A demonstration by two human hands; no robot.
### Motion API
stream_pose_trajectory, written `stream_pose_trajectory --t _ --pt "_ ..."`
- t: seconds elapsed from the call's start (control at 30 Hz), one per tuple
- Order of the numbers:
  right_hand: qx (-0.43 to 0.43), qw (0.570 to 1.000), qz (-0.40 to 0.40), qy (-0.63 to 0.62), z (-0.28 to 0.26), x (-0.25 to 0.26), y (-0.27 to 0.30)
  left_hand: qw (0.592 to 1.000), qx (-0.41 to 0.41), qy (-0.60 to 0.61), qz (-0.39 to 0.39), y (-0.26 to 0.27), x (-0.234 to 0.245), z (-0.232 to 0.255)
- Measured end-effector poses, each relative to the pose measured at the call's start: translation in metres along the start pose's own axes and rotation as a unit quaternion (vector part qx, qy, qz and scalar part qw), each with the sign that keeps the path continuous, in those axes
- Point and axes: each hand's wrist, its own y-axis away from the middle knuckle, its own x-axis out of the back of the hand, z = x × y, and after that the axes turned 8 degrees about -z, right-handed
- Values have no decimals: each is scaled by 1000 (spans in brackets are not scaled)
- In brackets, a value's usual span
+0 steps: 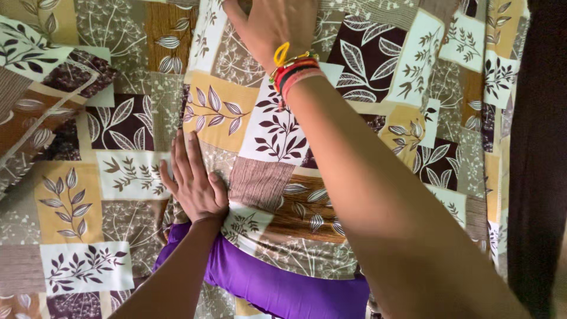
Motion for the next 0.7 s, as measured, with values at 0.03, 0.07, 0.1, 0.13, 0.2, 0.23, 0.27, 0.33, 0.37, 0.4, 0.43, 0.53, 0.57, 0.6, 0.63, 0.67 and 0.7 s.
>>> stream_pose_trajectory --t 0.03,0.07,0.1,0.13,0.2,0.23,0.27,0.33,0.37,0.4,0.43,0.53,0.57,0.6,0.63,0.67,0.7 --pt "-5 1000 10 -22 -7 -7 3 1000 0 -2 1 1 0 -2" --pt "-10 999 19 -44 -15 -18 7 1000 2 -2 3 2 -1 -4" --pt "65 987 146 31 -24 -38 18 1000 3 -1 3 2 -2 -5" --pt "139 947 268 105 -33 -59 33 1000 4 -1 4 2 -2 -6" --pt "167 966 136 142 -48 -101 88 1000 2 -14 5 1 -3 -7" --pt "153 964 135 172 -48 -110 106 1000 0 -20 5 0 -5 -7" --pt "138 961 133 201 -47 -116 122 1000 -4 -15 9 -1 -5 -7" --pt "99 970 114 191 -37 -115 138 1000 -13 -5 13 2 -4 -7" --pt "73 980 99 154 -18 -110 147 1000 -14 -5 13 3 -3 -5" --pt "48 989 84 116 3 -103 156 1000 -14 -4 13 4 -2 -3" --pt "-31 987 84 132 23 -97 168 1000 -12 -4 13 6 -1 -1" --pt "-263 953 149 12 74 -85 214 1000 -22 -8 18 6 3 3" --pt "-266 948 167 -51 77 -90 217 999 -23 -9 22 5 3 4" --pt "-267 939 183 -114 80 -94 218 999 -24 -10 25 4 4 4" --pt "-268 926 198 -177 84 -98 220 999 -25 -10 26 4 4 5" --pt "-272 927 191 -173 86 -100 221 999 -24 -11 24 5 4 5" --pt "-273 929 185 -168 86 -98 220 999 -22 -11 23 5 3 5"
